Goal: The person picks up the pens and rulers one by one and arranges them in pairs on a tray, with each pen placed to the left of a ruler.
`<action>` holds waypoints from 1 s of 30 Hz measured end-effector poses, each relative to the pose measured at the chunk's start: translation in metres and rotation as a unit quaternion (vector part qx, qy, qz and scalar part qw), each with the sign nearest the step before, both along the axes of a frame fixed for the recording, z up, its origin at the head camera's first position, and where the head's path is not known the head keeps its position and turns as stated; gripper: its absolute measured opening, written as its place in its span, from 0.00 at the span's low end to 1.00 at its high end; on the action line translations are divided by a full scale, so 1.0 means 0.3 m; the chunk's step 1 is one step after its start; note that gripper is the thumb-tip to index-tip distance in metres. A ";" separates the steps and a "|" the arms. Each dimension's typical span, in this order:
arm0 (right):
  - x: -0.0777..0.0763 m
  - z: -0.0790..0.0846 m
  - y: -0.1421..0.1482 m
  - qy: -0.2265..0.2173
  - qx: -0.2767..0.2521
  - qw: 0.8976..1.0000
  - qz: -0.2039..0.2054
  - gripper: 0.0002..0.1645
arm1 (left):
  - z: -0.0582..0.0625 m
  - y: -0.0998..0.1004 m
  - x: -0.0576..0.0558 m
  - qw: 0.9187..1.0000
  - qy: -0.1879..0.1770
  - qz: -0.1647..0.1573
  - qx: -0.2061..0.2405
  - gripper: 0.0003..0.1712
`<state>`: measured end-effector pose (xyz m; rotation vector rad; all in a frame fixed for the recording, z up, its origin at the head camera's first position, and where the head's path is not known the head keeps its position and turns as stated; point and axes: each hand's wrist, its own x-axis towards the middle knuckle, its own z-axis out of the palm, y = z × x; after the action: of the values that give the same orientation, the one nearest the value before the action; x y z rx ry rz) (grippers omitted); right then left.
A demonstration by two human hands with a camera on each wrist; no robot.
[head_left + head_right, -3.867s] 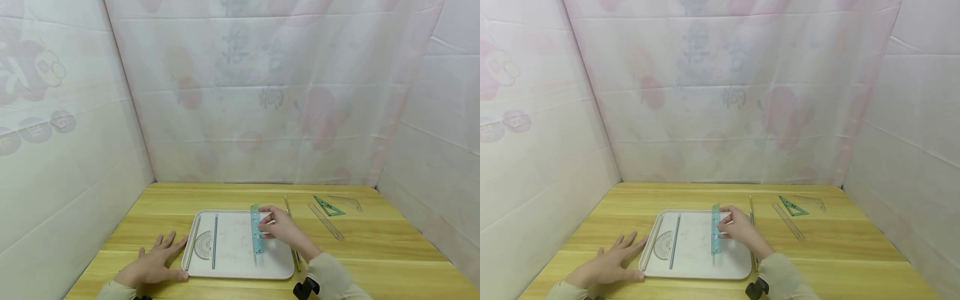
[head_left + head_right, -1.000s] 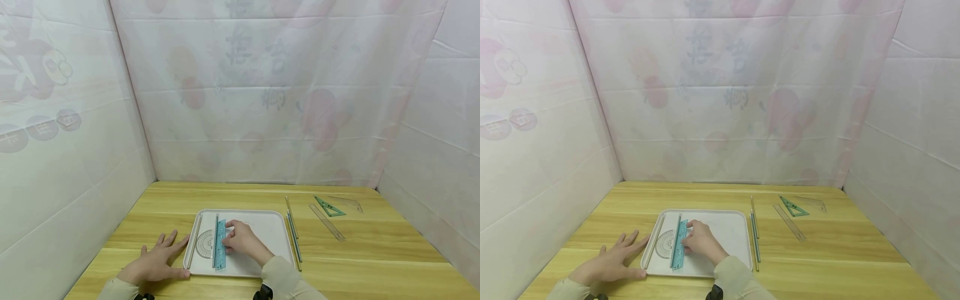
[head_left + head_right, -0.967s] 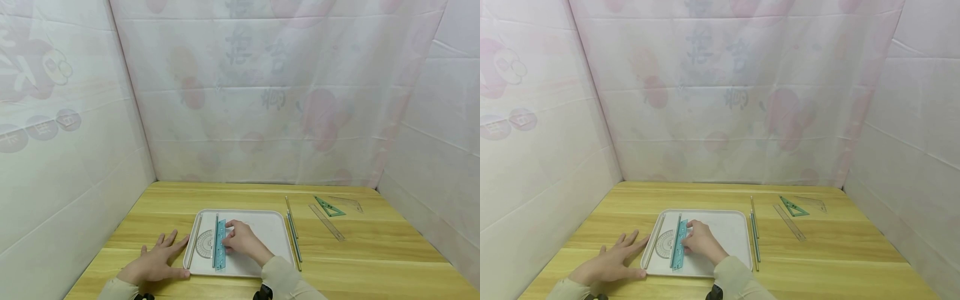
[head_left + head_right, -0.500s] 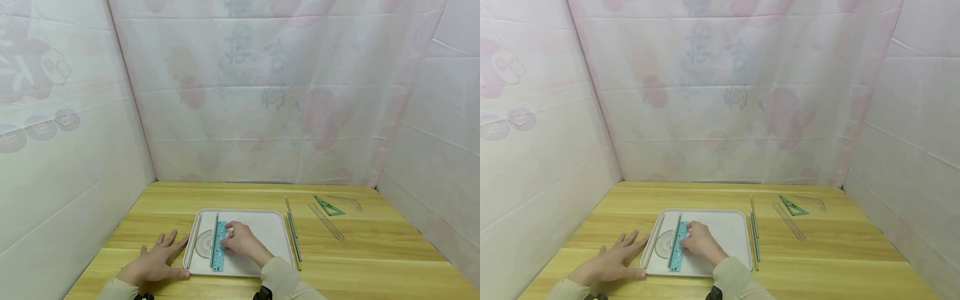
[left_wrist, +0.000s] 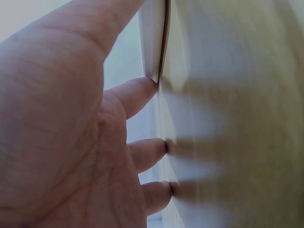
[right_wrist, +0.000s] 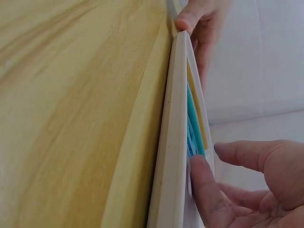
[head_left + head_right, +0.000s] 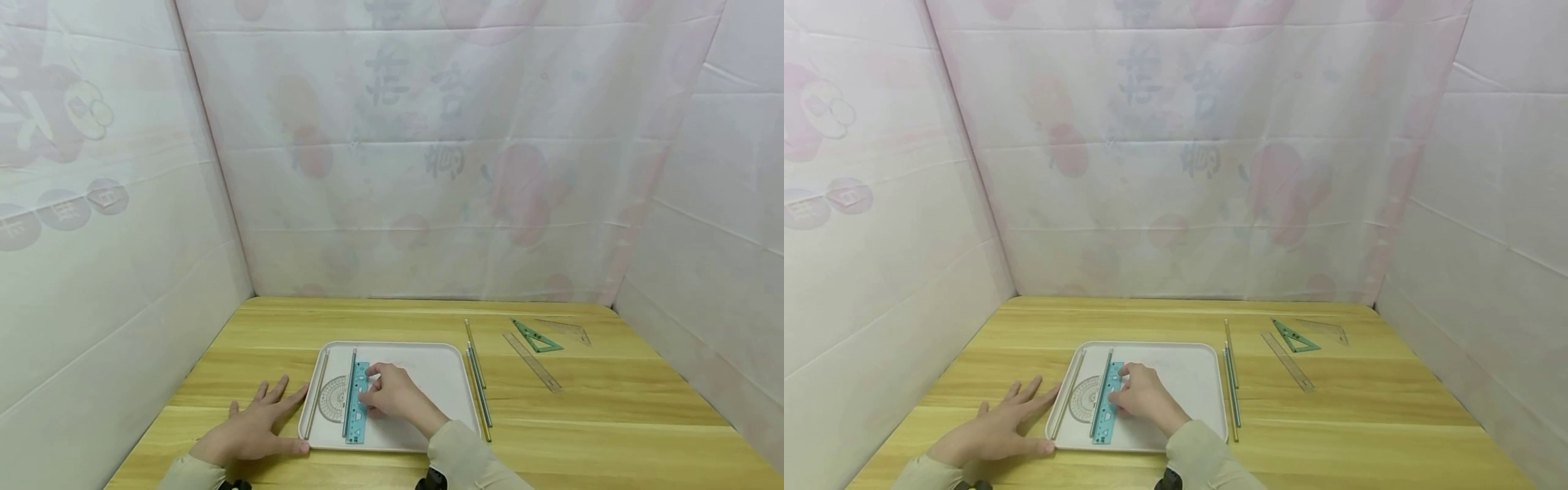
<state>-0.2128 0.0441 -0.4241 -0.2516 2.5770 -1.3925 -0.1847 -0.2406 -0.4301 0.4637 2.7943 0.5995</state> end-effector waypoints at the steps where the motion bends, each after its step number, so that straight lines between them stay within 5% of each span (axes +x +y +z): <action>1: 0.000 -0.001 0.002 -0.003 -0.001 1.000 0.000 0.30 | 0.000 0.000 0.000 1.000 0.000 0.000 0.000 0.62; 30: 0.008 0.050 0.162 0.084 0.076 0.993 0.025 0.26 | -0.012 -0.002 0.000 1.000 0.010 -0.003 -0.005 0.62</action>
<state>-0.2104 0.0927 -0.4091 -0.4220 2.7742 -1.1975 -0.1846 -0.2412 -0.4336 0.4778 2.8119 0.5837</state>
